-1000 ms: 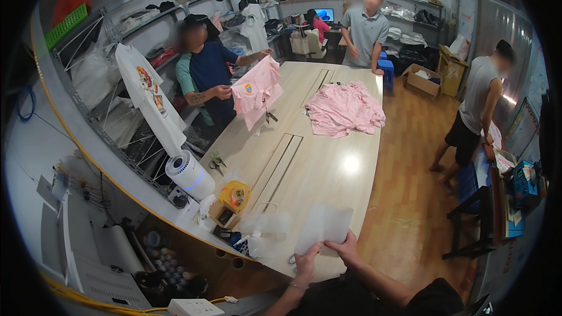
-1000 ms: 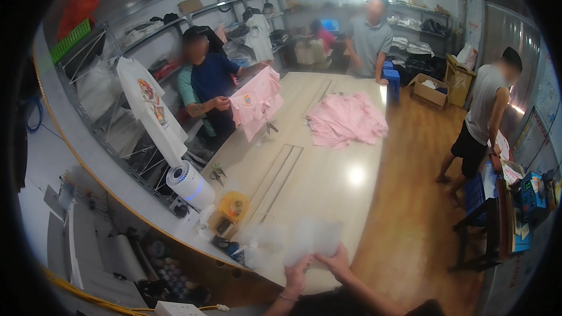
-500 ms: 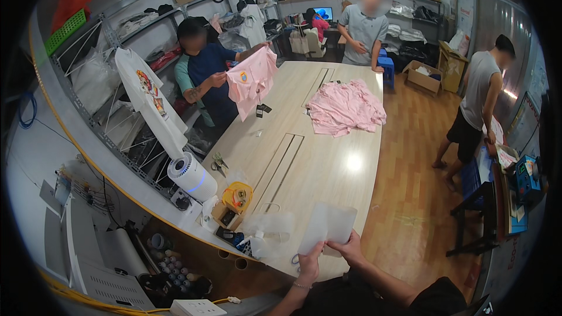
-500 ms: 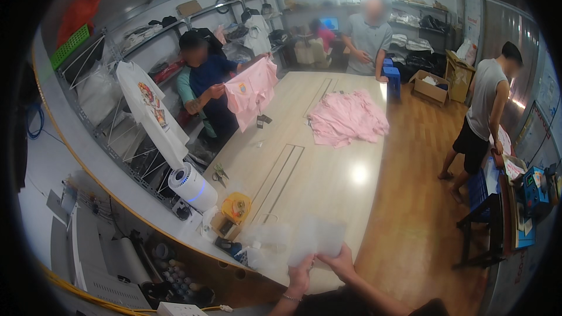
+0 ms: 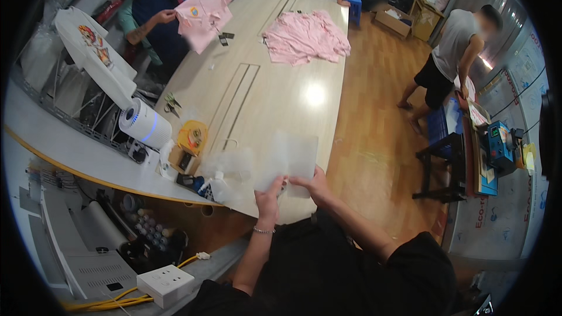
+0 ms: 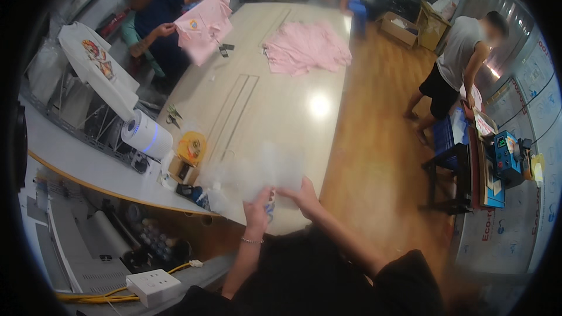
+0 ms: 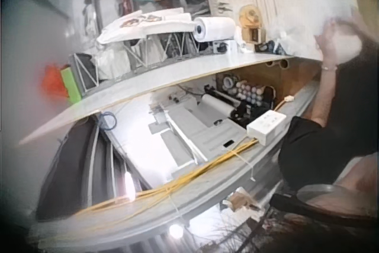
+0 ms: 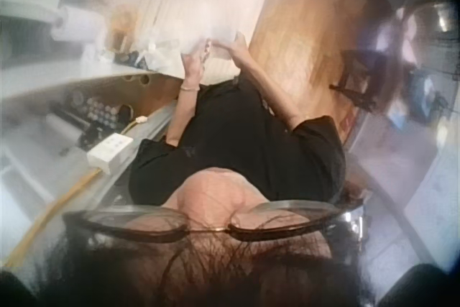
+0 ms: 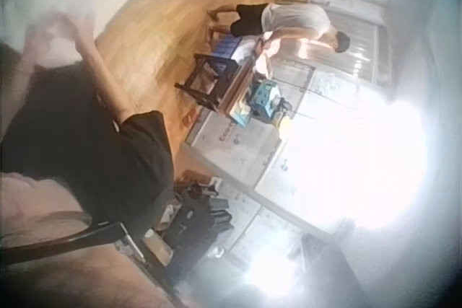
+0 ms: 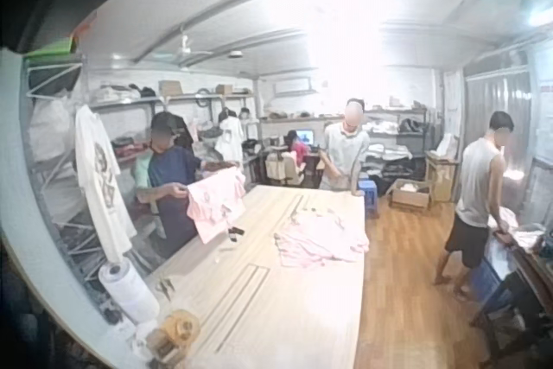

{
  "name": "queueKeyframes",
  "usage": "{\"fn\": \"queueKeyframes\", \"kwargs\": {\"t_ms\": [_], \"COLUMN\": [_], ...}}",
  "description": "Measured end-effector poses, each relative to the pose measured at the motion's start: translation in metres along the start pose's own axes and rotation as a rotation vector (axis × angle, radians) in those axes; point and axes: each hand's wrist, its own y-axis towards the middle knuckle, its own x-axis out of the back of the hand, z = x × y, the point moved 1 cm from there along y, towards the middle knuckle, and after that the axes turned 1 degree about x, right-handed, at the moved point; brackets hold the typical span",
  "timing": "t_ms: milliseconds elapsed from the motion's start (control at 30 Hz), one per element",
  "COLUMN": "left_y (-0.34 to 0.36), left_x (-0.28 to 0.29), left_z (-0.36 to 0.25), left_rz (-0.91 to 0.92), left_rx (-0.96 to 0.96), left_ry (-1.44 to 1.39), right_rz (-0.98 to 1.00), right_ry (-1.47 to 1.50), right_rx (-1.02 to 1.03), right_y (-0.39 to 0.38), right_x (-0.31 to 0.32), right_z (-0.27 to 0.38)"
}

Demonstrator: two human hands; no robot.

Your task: The person uses scissors to cut a translucent sheet into smaller pieces at a work table. They repeatedly trim the sheet and place the cut pieces on the table while coworkers handle pink t-shirts nearby.

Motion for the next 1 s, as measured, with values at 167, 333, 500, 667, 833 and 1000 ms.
{"fn": "queueKeyframes", "kwargs": {"t_ms": [167,333,500,667,833,1000], "left_y": [0.000,0.002,-0.007,-0.010,-0.020,-0.008], "left_x": [0.001,0.009,-0.006,-0.005,-0.006,0.002], "left_z": [-0.006,0.017,0.004,0.006,0.020,0.027], "left_rz": [0.067,0.043,-0.002,0.070,0.085,0.159], "left_rx": [0.021,0.079,0.023,-0.002,-0.047,0.021], "left_ry": [0.020,-0.081,-0.014,0.016,-0.001,0.007], "right_rz": [0.012,0.000,0.089,0.054,0.041,0.036], "right_ry": [0.011,-0.190,0.127,0.146,0.060,-0.057], "right_rx": [-0.024,-0.060,-0.188,-0.186,-0.112,-0.104], "right_y": [0.000,0.010,-0.007,-0.002,-0.007,0.001], "right_x": [0.004,0.024,0.006,0.010,0.021,0.027], "right_z": [-0.005,-0.036,0.010,-0.001,-0.010,0.002]}}
